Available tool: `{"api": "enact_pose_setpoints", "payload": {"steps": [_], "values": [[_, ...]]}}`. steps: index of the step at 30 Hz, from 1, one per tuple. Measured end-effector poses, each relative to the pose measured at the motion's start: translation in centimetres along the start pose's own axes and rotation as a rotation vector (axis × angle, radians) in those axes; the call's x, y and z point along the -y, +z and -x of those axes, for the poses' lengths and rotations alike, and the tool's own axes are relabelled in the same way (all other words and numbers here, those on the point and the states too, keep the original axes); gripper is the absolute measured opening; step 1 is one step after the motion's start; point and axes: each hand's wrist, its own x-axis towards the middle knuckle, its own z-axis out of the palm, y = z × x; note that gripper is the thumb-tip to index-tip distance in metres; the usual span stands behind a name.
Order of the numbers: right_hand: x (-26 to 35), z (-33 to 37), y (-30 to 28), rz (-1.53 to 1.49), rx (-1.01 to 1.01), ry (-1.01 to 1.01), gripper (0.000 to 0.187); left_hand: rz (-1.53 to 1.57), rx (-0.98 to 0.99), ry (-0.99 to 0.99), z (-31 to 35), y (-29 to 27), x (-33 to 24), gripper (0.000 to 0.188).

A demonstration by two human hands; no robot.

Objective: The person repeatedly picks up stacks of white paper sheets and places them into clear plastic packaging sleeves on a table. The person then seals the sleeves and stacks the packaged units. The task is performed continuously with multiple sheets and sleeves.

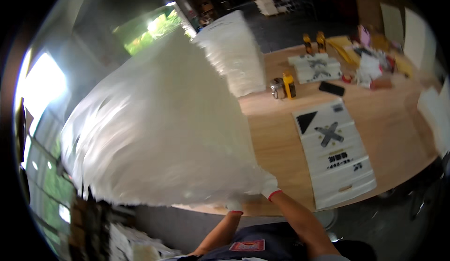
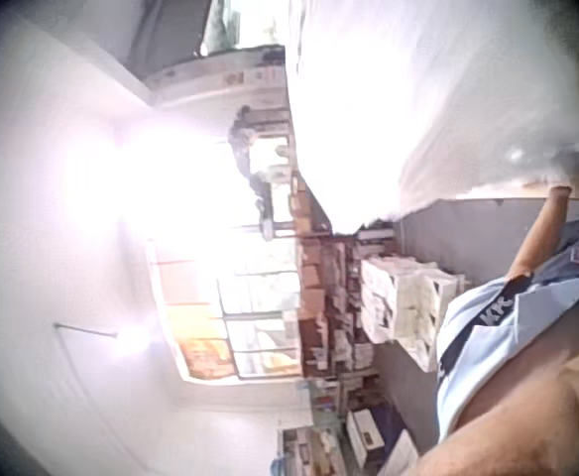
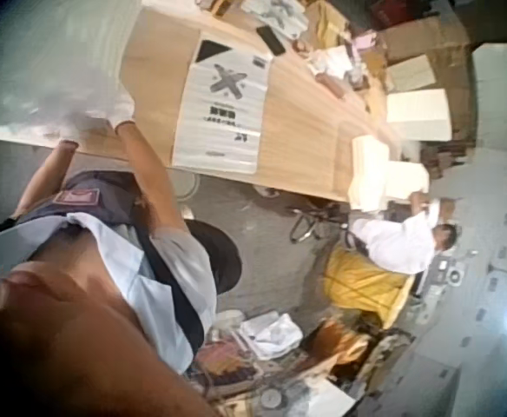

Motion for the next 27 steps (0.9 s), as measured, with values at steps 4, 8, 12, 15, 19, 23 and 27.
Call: {"api": "enact_pose_setpoints", "payload": {"steps": [4, 8, 12, 15, 19, 23, 27], "values": [[0.1, 0.0, 0.8, -0.059, -0.030, 0.078, 0.058, -0.069, 0.077, -0.038, 0.0, -1.1, 0.2, 0.068], [-3.1, -0.3, 0.7, -0.060, -0.068, 0.079, 0.064, -0.108, 0.073, -0.110, -0.1, -3.1, 2.2, 0.069], [-1.3, -2.6, -2.6, -0.048, 0.104, 0.106, 0.069, -0.112, 0.038, -0.148, -2.2, -5.0, 2.1, 0.069], [-2.9, -5.8, 1.6, -0.232, -0.098, -0.028, 0.070, -0.121, 0.066, -0.149, -4.7, -4.7, 1.9, 0.070], [-1.1, -10.8, 1.8, -0.323, -0.023, -0.007, 0.067, -0.139, 0.127, -0.123, -9.9, -3.1, 0.6, 0.071], [-0.8, -17.2, 3.1, -0.348, -0.032, -0.012, 0.060, -0.144, 0.200, -0.079, -15.7, -0.6, -0.9, 0.072], [0.4, -22.1, 3.1, -0.251, -0.036, -0.015, 0.060, -0.141, 0.225, -0.048, -20.9, 0.2, -1.8, 0.072]]}}
